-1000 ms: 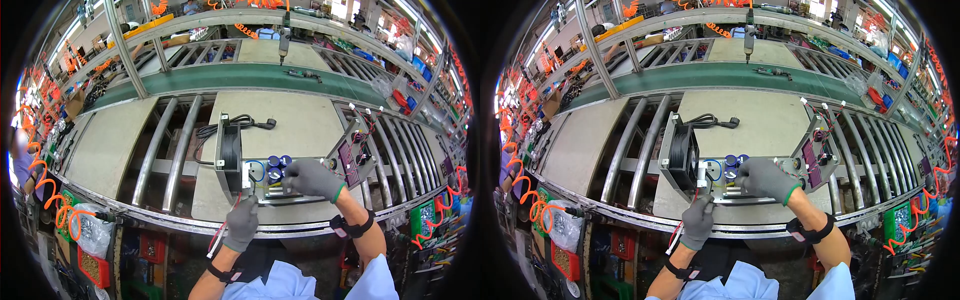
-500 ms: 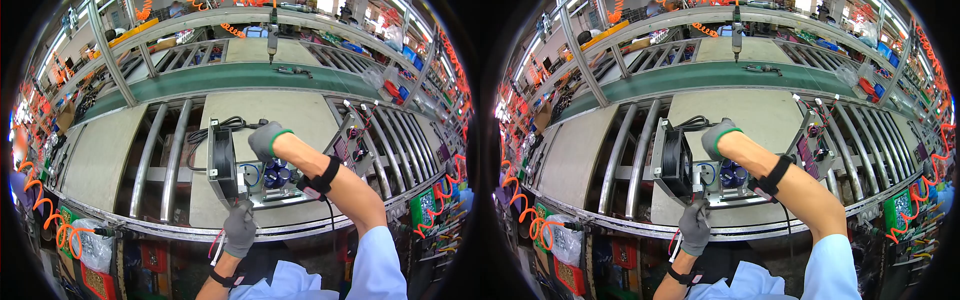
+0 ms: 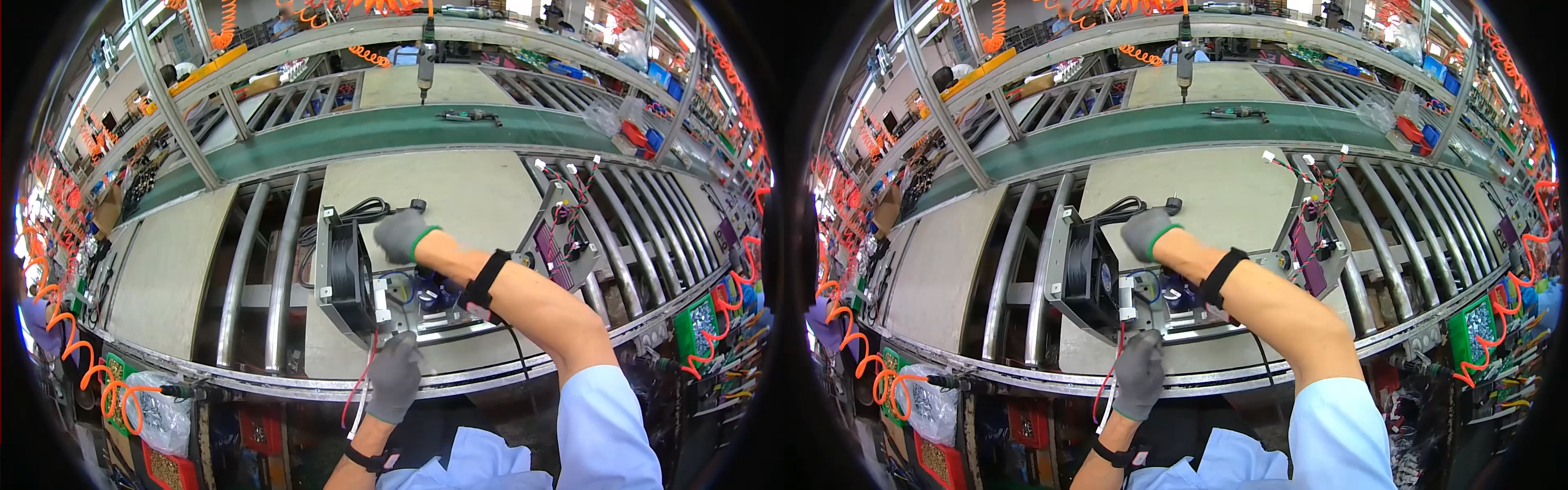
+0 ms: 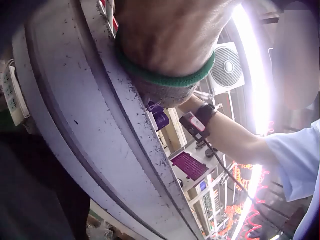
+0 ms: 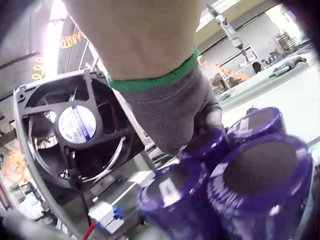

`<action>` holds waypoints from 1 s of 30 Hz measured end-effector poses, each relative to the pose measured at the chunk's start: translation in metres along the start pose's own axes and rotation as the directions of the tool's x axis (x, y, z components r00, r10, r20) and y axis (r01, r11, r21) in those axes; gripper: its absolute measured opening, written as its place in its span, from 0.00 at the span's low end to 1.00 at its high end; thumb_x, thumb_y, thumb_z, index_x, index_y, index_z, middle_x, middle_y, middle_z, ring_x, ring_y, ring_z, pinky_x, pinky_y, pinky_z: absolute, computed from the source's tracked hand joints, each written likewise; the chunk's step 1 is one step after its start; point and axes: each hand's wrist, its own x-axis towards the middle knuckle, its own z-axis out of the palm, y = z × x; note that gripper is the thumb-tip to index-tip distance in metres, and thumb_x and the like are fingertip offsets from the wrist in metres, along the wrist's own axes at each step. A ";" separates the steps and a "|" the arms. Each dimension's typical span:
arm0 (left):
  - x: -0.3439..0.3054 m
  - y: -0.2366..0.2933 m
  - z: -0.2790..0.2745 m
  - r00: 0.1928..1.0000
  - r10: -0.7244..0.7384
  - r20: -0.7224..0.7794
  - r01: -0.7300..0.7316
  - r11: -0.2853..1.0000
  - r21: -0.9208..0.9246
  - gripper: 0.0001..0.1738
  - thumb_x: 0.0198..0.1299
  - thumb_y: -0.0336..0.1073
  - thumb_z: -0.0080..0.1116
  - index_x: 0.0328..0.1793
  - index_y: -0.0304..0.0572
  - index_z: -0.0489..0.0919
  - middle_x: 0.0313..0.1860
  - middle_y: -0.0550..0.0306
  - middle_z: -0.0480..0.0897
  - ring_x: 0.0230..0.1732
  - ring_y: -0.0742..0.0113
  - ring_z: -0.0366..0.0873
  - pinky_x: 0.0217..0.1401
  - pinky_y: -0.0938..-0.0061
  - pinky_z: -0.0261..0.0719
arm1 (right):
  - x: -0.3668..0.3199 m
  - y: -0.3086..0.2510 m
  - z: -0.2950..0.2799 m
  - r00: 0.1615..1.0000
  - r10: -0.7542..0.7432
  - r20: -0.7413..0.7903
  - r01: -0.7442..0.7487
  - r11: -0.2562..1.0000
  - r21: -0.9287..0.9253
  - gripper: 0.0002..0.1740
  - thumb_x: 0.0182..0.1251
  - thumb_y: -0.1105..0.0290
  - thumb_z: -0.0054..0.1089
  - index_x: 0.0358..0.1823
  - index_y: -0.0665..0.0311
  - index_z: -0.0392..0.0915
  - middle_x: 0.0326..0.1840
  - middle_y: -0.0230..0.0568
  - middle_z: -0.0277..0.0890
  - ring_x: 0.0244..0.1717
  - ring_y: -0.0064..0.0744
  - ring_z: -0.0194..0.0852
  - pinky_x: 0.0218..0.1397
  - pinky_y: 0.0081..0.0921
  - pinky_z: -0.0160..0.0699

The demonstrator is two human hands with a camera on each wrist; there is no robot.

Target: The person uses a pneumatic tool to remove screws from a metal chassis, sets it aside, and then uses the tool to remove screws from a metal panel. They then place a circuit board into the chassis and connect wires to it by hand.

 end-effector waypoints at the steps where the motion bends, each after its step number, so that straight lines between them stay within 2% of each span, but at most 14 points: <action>1: 0.007 0.008 -0.001 0.999 0.021 0.042 -0.025 0.995 0.095 0.20 0.52 0.24 0.61 0.53 0.43 0.83 0.50 0.49 0.85 0.46 0.49 0.85 0.42 0.63 0.85 | 0.002 0.007 -0.003 0.999 0.049 -0.001 -0.049 0.998 0.044 0.10 0.57 0.63 0.69 0.38 0.58 0.89 0.43 0.46 0.89 0.47 0.48 0.89 0.48 0.43 0.85; 3: 0.015 0.010 0.000 0.996 0.072 0.055 -0.081 0.979 0.185 0.18 0.52 0.25 0.63 0.52 0.43 0.83 0.49 0.51 0.84 0.45 0.51 0.84 0.41 0.62 0.84 | 0.002 0.024 0.011 0.993 0.098 -0.066 -0.089 0.988 0.128 0.12 0.58 0.61 0.71 0.39 0.57 0.89 0.44 0.48 0.89 0.49 0.49 0.88 0.51 0.44 0.85; 7: 0.019 0.014 -0.002 0.991 0.119 0.064 -0.129 0.971 0.203 0.20 0.53 0.29 0.65 0.54 0.43 0.84 0.45 0.54 0.83 0.44 0.53 0.83 0.39 0.62 0.84 | -0.028 0.032 0.020 0.945 0.308 0.112 -0.328 0.893 0.309 0.18 0.62 0.55 0.72 0.44 0.61 0.88 0.45 0.49 0.87 0.50 0.52 0.86 0.55 0.48 0.83; 8: 0.018 0.016 -0.003 0.990 0.123 0.063 -0.133 0.972 0.192 0.20 0.53 0.29 0.65 0.55 0.43 0.84 0.45 0.54 0.83 0.44 0.53 0.83 0.39 0.62 0.84 | -0.042 0.030 0.018 0.925 0.352 -0.144 -0.278 0.884 0.375 0.18 0.63 0.55 0.72 0.44 0.62 0.87 0.44 0.50 0.87 0.49 0.52 0.86 0.54 0.47 0.83; 10: 0.017 0.017 0.000 0.992 0.098 0.082 -0.113 0.973 0.203 0.20 0.54 0.28 0.64 0.55 0.44 0.84 0.45 0.54 0.83 0.44 0.53 0.83 0.39 0.62 0.84 | -0.077 0.016 0.013 0.697 0.403 -0.593 -0.126 0.883 0.452 0.18 0.65 0.56 0.70 0.43 0.64 0.86 0.43 0.50 0.86 0.46 0.52 0.86 0.51 0.44 0.84; 12: 0.016 0.013 0.000 0.992 0.094 0.085 -0.109 0.976 0.189 0.18 0.55 0.28 0.64 0.55 0.44 0.84 0.45 0.54 0.83 0.44 0.53 0.83 0.39 0.62 0.84 | -0.121 -0.002 -0.013 0.617 0.447 -0.648 0.046 0.801 0.597 0.15 0.67 0.57 0.69 0.41 0.64 0.85 0.40 0.48 0.86 0.43 0.49 0.86 0.47 0.41 0.83; 14: 0.016 0.013 0.001 0.993 0.082 0.082 -0.096 0.979 0.179 0.17 0.57 0.30 0.64 0.54 0.45 0.84 0.46 0.55 0.83 0.44 0.54 0.83 0.39 0.62 0.84 | -0.169 -0.018 -0.029 0.829 0.426 -0.363 -0.015 0.665 0.747 0.14 0.68 0.58 0.67 0.40 0.62 0.85 0.39 0.48 0.86 0.42 0.47 0.86 0.44 0.39 0.82; 17: 0.016 0.012 0.002 0.992 0.082 0.096 -0.099 0.978 0.182 0.17 0.58 0.29 0.63 0.54 0.46 0.85 0.45 0.55 0.83 0.43 0.55 0.84 0.38 0.64 0.84 | -0.213 -0.032 -0.008 0.972 0.216 -0.092 -0.120 0.796 0.593 0.17 0.66 0.53 0.67 0.42 0.61 0.87 0.36 0.48 0.85 0.41 0.49 0.86 0.44 0.42 0.81; 19: 0.016 0.011 0.005 0.993 0.096 0.068 -0.106 0.979 0.176 0.16 0.58 0.29 0.62 0.54 0.46 0.85 0.45 0.56 0.83 0.43 0.55 0.84 0.38 0.64 0.84 | -0.225 -0.036 0.006 0.988 0.149 0.035 -0.145 0.847 0.511 0.19 0.65 0.51 0.68 0.43 0.60 0.88 0.34 0.50 0.84 0.40 0.51 0.86 0.44 0.43 0.81; 22: 0.018 0.011 0.003 0.990 0.123 0.063 -0.133 0.973 0.191 0.16 0.58 0.29 0.62 0.53 0.47 0.85 0.45 0.56 0.84 0.43 0.55 0.85 0.38 0.64 0.84 | -0.218 -0.038 0.023 0.981 0.190 0.034 -0.178 0.824 0.537 0.21 0.64 0.48 0.69 0.41 0.59 0.90 0.33 0.50 0.85 0.40 0.54 0.85 0.46 0.46 0.80; 23: 0.018 0.011 0.002 0.990 0.127 0.063 -0.137 0.971 0.196 0.16 0.58 0.29 0.62 0.53 0.47 0.85 0.45 0.56 0.84 0.43 0.55 0.84 0.37 0.64 0.84 | -0.212 -0.035 0.032 0.989 0.147 0.036 -0.139 0.794 0.592 0.20 0.64 0.49 0.69 0.37 0.62 0.89 0.28 0.48 0.83 0.33 0.46 0.84 0.41 0.41 0.79; 26: 0.017 0.013 0.001 0.992 0.110 0.067 -0.121 0.973 0.197 0.14 0.58 0.29 0.62 0.51 0.47 0.85 0.42 0.57 0.83 0.43 0.56 0.84 0.37 0.64 0.83 | -0.203 -0.015 0.038 0.968 -0.041 0.249 -0.178 0.588 0.789 0.23 0.64 0.50 0.70 0.34 0.67 0.87 0.22 0.40 0.79 0.26 0.31 0.76 0.35 0.34 0.75; 27: 0.017 0.012 0.003 0.992 0.115 0.057 -0.124 0.972 0.199 0.14 0.58 0.30 0.62 0.51 0.48 0.85 0.42 0.57 0.82 0.43 0.56 0.84 0.37 0.64 0.83 | -0.205 -0.012 0.038 0.954 -0.080 0.288 -0.229 0.423 0.877 0.24 0.66 0.49 0.69 0.29 0.67 0.85 0.18 0.30 0.72 0.23 0.19 0.65 0.28 0.25 0.65; 30: 0.018 0.012 0.003 0.991 0.121 0.051 -0.129 0.970 0.205 0.13 0.58 0.31 0.64 0.50 0.49 0.85 0.41 0.58 0.82 0.43 0.57 0.83 0.38 0.64 0.83 | -0.213 -0.010 0.032 0.888 -0.137 0.440 -0.391 0.282 0.876 0.25 0.68 0.47 0.68 0.26 0.62 0.84 0.18 0.24 0.68 0.21 0.15 0.62 0.24 0.22 0.59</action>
